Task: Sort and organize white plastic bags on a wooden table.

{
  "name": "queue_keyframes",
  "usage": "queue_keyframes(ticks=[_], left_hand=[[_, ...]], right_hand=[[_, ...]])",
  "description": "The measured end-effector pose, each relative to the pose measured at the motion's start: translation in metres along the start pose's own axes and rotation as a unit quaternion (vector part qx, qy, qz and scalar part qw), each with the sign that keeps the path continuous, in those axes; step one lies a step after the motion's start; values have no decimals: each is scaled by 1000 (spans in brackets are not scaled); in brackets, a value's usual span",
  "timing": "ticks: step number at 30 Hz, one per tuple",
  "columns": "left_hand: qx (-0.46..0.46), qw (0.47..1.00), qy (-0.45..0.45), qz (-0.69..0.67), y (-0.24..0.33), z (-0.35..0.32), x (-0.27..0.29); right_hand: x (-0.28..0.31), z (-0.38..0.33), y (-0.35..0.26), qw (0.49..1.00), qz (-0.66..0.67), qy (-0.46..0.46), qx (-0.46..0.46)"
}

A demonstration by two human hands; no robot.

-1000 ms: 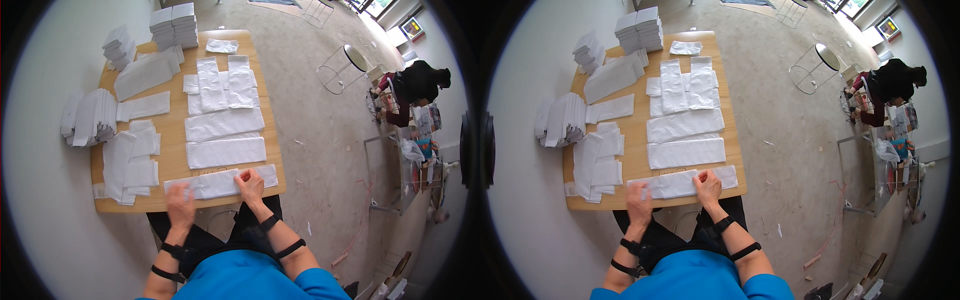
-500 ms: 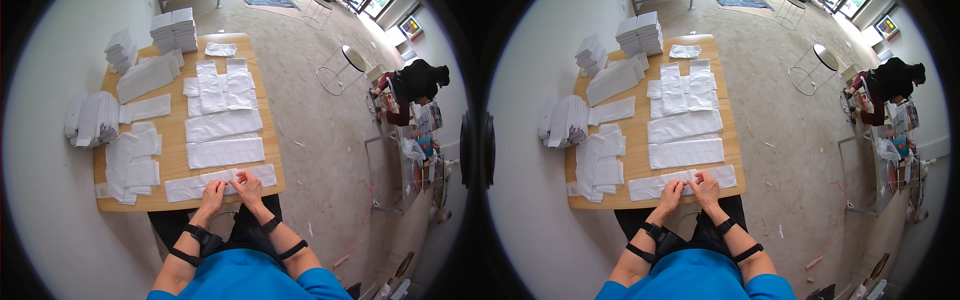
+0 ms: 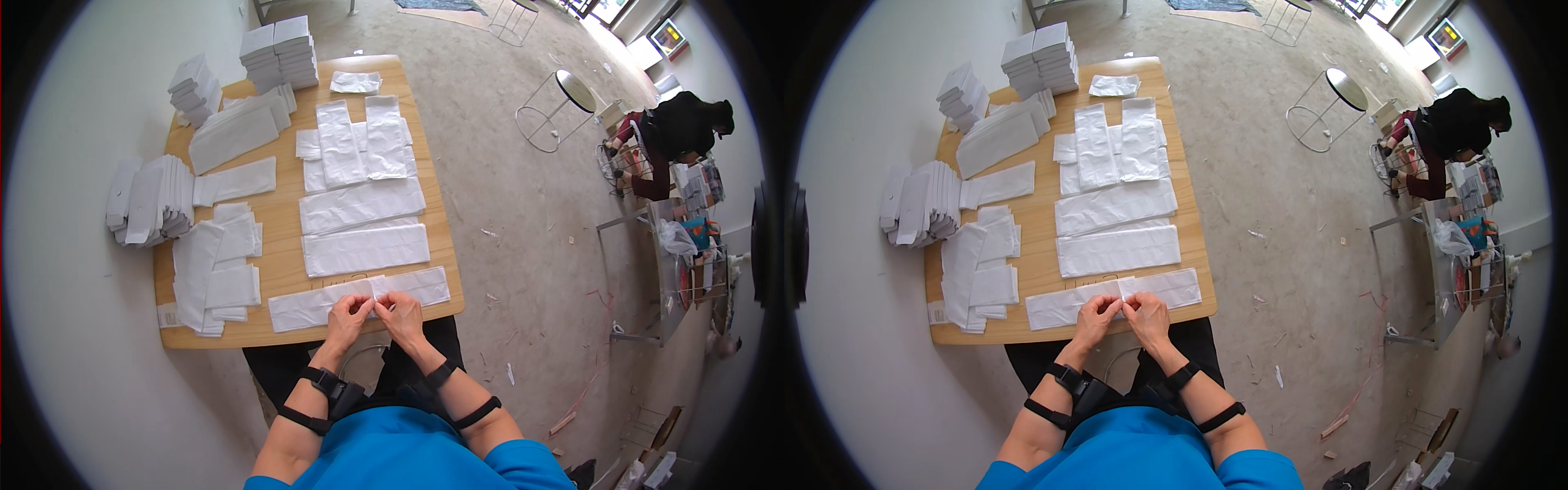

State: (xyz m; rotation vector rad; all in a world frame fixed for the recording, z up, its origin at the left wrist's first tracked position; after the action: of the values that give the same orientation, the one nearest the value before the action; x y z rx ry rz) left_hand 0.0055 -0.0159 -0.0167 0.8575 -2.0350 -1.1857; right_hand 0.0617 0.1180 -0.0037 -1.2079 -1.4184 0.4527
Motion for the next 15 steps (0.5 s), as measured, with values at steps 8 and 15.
queue_keyframes(ticks=[8,15], left_hand=[[21,999,-3,25,-10,4,2],[41,999,-6,-6,-14,8,3]], right_hand=[[6,2,-1,995,77,-52,-45],[5,3,1,998,-25,18,-53]])
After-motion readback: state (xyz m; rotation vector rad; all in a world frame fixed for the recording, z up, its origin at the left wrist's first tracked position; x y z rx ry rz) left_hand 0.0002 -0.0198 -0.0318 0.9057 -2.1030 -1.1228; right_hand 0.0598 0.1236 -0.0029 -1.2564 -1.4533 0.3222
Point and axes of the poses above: each hand's wrist, its own z-axis towards the middle knuckle, its own x-axis out of the back of the hand, y = z × x, the point moved 1 cm from there along z, towards the middle knuckle, and after that the axes turned 9 degrees about -y, right-handed, at the moved point
